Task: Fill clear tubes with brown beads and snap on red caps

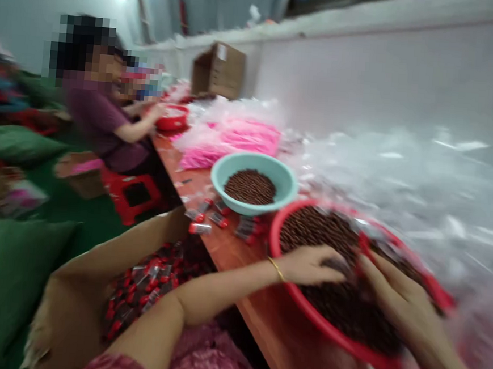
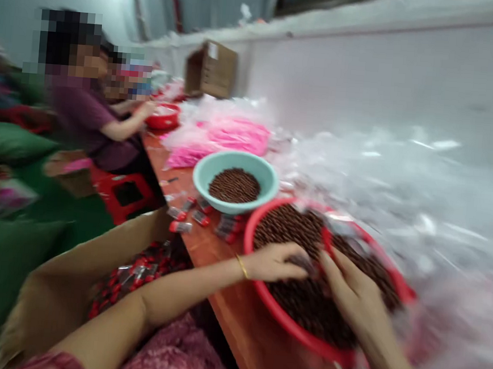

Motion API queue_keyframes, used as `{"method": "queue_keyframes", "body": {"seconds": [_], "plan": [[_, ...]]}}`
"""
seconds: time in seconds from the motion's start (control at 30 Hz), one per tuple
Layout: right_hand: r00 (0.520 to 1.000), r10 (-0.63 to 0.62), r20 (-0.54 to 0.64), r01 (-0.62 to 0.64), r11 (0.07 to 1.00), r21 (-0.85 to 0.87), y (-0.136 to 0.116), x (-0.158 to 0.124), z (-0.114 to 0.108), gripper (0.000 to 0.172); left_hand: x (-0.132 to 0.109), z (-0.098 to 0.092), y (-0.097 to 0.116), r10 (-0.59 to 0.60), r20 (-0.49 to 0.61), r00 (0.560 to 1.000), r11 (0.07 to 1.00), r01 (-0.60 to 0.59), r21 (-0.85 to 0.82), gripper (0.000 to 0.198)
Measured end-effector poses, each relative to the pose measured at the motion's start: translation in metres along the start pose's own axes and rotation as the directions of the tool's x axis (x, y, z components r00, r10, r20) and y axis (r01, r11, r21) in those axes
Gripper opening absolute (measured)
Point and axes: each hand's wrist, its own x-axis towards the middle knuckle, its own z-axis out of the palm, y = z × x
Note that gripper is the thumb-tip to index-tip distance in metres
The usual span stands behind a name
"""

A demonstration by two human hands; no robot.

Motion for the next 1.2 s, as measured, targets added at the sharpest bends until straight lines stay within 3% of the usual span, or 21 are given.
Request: {"method": "queue_keyframes", "body": {"seconds": [0.07,0.13,0.27,0.4,0.57,0.67,0.73,0.8,0.87,0.97,1.1,1.2], "plan": [[0.988,-0.003,0.157,-0.014,0.994,0.106,0.001,-0.005,0.001,0.050,0.000,-0.003,0.000,0.072,-0.025,0.997,0.997,-0.071,0.023,0.024],[0.993,-0.036,0.110,0.015,0.983,0.182,0.003,-0.003,0.005,0.050,0.005,-0.005,-0.003,0.115,-0.022,0.993,0.993,-0.115,0.024,0.027],[0.979,-0.150,0.140,0.116,0.968,0.223,0.007,-0.001,0.011,0.051,0.009,-0.004,-0.009,0.183,0.000,0.983,0.982,-0.183,-0.038,0.042],[0.967,-0.233,0.106,0.236,0.972,-0.016,0.005,-0.009,0.018,0.051,0.007,-0.004,-0.011,0.187,-0.036,0.982,0.979,-0.183,0.084,0.033],[0.978,-0.103,0.180,0.179,0.857,-0.483,-0.012,-0.018,0.026,0.055,0.002,-0.004,-0.009,0.145,-0.127,0.981,0.963,-0.110,0.244,0.013],[0.974,-0.065,0.215,0.183,0.787,-0.590,-0.021,-0.014,0.018,0.055,0.003,-0.003,-0.008,0.115,-0.126,0.985,0.974,-0.087,0.209,0.013],[0.976,-0.108,0.188,0.197,0.804,-0.562,-0.025,-0.006,0.008,0.053,0.006,-0.001,-0.008,0.118,-0.076,0.990,0.982,-0.105,0.157,0.022],[0.964,-0.232,0.133,0.267,0.856,-0.442,-0.027,0.007,-0.001,0.050,0.010,0.000,-0.008,0.155,-0.007,0.988,0.979,-0.152,0.137,0.034],[0.905,-0.397,0.153,0.423,0.873,-0.241,-0.029,0.021,-0.006,0.049,0.012,0.000,-0.009,0.188,0.037,0.981,0.975,-0.191,0.116,0.040],[0.783,-0.580,0.226,0.600,0.800,-0.023,-0.025,0.033,-0.007,0.044,0.011,-0.002,-0.010,0.204,0.032,0.978,0.976,-0.206,0.069,0.039],[0.814,-0.581,-0.005,0.573,0.804,-0.161,-0.011,0.021,-0.009,0.026,0.009,-0.004,-0.010,0.189,-0.010,0.982,0.982,-0.189,-0.008,0.033],[0.826,-0.563,0.021,0.546,0.791,-0.277,-0.003,0.001,-0.007,0.041,0.009,-0.003,-0.009,0.083,-0.016,0.996,0.985,-0.085,-0.147,0.029]]}}
